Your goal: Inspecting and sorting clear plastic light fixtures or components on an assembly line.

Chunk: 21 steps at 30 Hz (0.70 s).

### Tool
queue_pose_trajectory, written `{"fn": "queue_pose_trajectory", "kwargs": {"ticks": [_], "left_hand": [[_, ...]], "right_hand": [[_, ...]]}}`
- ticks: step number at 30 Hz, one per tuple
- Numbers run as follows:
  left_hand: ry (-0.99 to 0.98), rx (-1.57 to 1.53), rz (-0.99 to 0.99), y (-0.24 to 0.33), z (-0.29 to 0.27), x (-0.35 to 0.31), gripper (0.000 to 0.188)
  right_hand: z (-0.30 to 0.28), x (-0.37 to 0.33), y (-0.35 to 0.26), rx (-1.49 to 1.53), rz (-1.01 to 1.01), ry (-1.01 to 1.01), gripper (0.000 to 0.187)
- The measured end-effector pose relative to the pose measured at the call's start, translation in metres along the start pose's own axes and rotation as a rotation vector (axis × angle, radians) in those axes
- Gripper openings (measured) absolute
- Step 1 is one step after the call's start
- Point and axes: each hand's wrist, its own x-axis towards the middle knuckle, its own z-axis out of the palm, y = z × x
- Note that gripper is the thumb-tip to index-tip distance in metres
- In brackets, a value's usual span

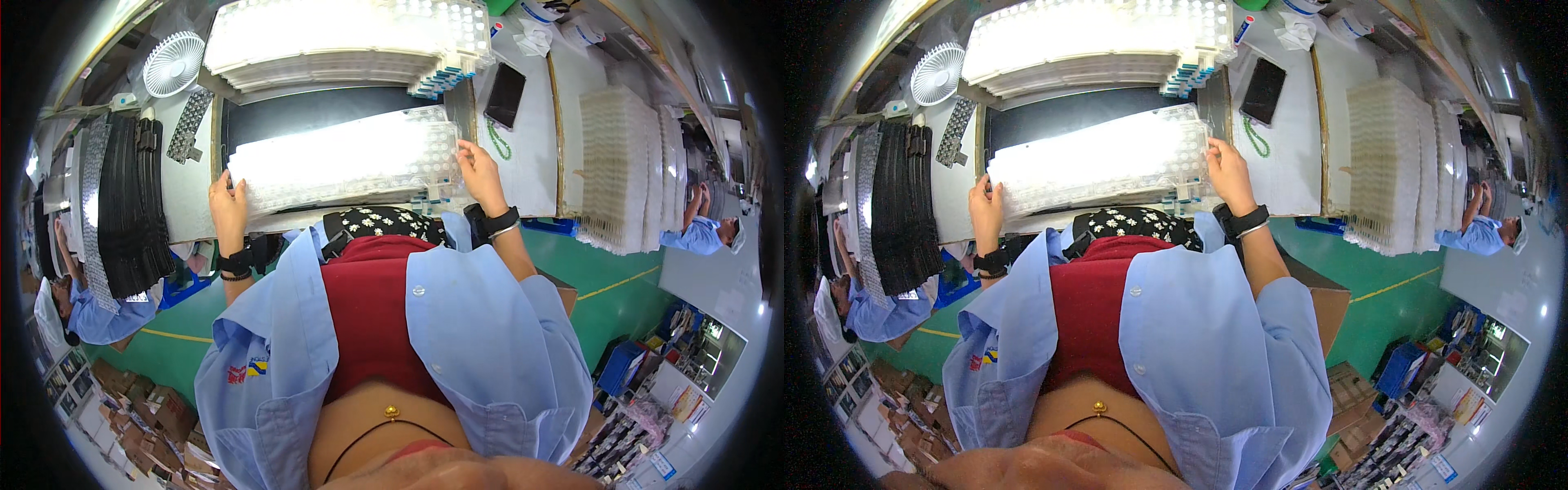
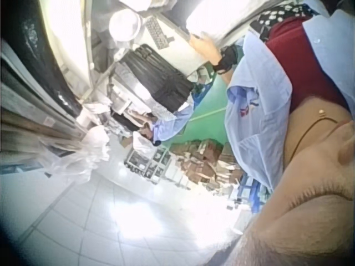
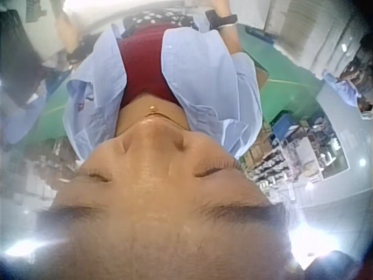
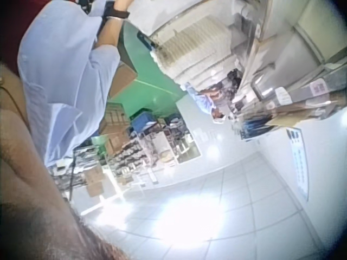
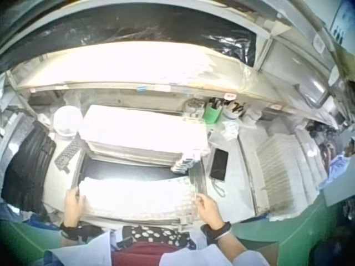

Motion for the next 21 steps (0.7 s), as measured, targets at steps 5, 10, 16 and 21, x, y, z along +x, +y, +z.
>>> {"fn": "queue_pose_trajectory", "kwargs": {"ticks": [5, 10, 16, 21], "left_hand": [[-0.009, -0.028, 0.019, -0.026, 0.01, 0.007, 0.03], [-0.146, -0.261, -0.134, -0.035, 0.004, 0.019, 0.022], [-0.119, -0.813, -0.148, -0.003, -0.033, 0.027, 0.016], [-0.078, -0.78, -0.047, 0.017, -0.061, 0.034, 0.016]], "right_hand": [[0.001, -0.003, 0.0, 0.175, 0.139, -0.103, 0.028], [-0.002, 0.003, -0.003, 0.622, 0.168, -0.186, 0.026], [-0.039, 0.008, -0.045, 0.571, 0.117, -0.171, 0.033], [-0.063, 0.013, -0.072, 0.622, 0.107, -0.183, 0.032]]}}
